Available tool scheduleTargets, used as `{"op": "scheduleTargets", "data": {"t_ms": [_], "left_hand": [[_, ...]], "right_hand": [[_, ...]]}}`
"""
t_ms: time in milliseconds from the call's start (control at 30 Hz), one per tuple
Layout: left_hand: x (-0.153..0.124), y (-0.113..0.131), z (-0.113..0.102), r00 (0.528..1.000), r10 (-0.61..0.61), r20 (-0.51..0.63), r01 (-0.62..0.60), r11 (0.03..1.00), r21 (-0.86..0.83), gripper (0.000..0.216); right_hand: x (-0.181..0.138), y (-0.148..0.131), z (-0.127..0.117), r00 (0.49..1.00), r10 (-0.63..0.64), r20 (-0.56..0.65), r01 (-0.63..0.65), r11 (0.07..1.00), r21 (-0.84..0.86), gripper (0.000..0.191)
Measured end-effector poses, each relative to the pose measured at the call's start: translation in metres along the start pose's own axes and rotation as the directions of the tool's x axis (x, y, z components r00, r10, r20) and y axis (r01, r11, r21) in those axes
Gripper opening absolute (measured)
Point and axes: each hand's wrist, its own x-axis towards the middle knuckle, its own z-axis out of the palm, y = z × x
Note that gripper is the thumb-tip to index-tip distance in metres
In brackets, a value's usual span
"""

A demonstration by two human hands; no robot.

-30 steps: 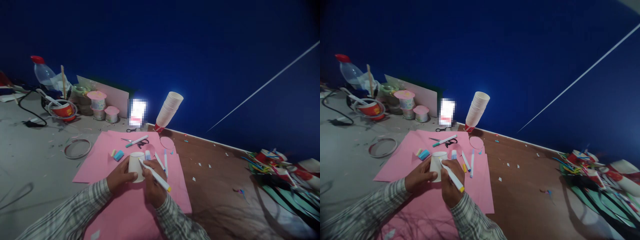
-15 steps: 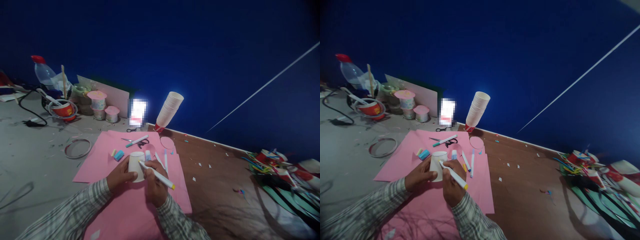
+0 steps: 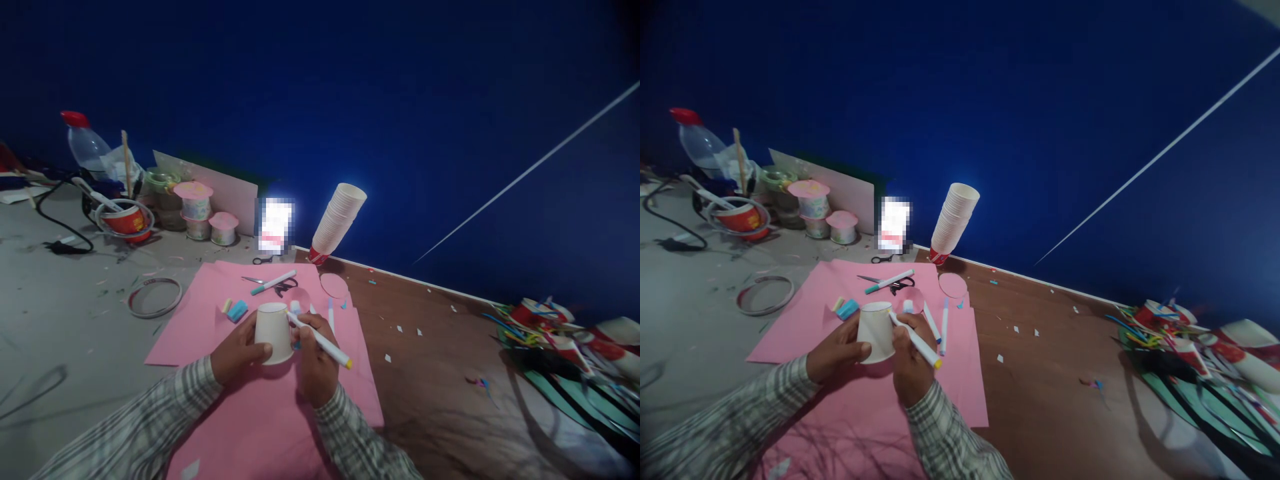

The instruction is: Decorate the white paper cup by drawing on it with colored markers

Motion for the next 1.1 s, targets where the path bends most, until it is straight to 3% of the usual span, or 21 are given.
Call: {"op": "scheduleTargets", "data": {"t_ms": [133,433,800,1100], "left_hand": [[-0.001,0.004,0.000,0.999,-0.022,0.032,0.022,1.000,-0.009,0.060],[-0.001,0.003,-0.003,1.000,-0.009,0.027,0.010,0.999,-0.042,0.056],[0.000,0.003,0.000,0.999,0.024,-0.022,-0.025,0.998,-0.059,0.049],[0.001,-0.001,0.001,0.998,0.006,-0.059,-0.011,0.997,-0.071,0.055]], "right_hand": [[0.002,0.000,0.001,0.999,0.050,-0.011,-0.049,0.997,0.051,0.017],[0.002,-0.004,-0.001,0.999,0.032,0.012,-0.033,0.994,0.107,0.016],[-0.005,-0.018,0.000,0.961,-0.244,0.131,0.248,0.969,-0.009,0.023],[-0.004,-0.019,0.001,0.932,-0.323,0.165,0.329,0.944,-0.013,0.023]]}}
